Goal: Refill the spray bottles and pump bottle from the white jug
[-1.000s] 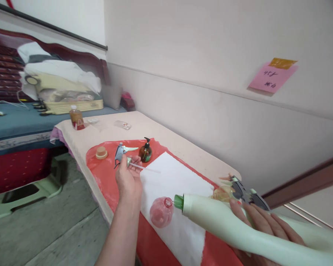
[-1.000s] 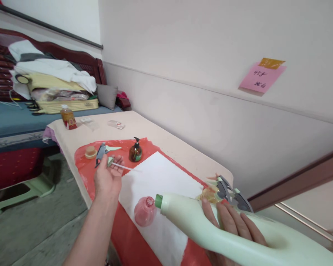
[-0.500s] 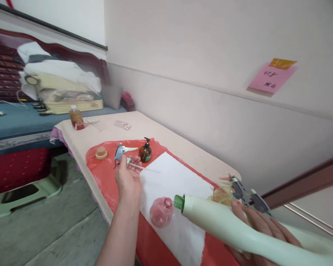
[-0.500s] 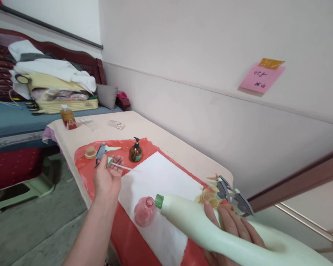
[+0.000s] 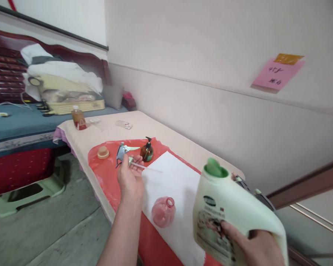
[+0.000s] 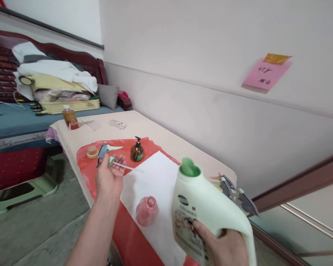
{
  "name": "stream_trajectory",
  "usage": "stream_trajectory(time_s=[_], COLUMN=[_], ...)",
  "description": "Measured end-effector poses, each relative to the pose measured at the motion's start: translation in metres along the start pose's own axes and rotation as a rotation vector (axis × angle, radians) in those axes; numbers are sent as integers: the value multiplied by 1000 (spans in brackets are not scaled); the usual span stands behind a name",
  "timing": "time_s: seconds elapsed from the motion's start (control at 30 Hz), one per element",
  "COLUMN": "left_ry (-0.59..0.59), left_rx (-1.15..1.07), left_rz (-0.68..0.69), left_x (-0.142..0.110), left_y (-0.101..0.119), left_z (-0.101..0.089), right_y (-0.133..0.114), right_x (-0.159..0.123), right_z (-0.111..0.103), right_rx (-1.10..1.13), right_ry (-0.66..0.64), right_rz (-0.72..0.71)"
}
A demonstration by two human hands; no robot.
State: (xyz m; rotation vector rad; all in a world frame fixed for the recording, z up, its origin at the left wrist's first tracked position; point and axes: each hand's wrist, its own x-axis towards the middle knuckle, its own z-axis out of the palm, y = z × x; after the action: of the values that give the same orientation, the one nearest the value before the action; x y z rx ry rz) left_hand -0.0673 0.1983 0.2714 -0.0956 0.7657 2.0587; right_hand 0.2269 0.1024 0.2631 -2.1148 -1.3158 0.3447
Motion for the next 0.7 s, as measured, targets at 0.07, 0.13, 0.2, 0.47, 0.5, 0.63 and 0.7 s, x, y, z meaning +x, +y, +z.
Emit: stream_trajectory(time_s=[0.07,0.13,0.2,0.47,0.5,0.63,0.7], left_ry=[-1,-7,-14,-17,-23,-52,-48], left_rx=[3,2,-1,7,9,28,36], left_rz=[1,-3,-7,-9,-7,3,3], left_x=[0,0,0,0,-1,-4,-4], left_y=[-1,-1,-1,-1,-2,-5,-7], left_z=[0,0,0,0,1,2,2], right_y=[-12,-24,-34,-36,-34,-19,-9], right_x=[8,17,28,69,69,38,5], right_z=[15,36,64,151,153,142,138], right_rx=[230,437,511,670,658,587,572], right_ry=[32,70,50,63,63,-24,-52], right_rz=[68,84,57,-22,-19,-29,-40])
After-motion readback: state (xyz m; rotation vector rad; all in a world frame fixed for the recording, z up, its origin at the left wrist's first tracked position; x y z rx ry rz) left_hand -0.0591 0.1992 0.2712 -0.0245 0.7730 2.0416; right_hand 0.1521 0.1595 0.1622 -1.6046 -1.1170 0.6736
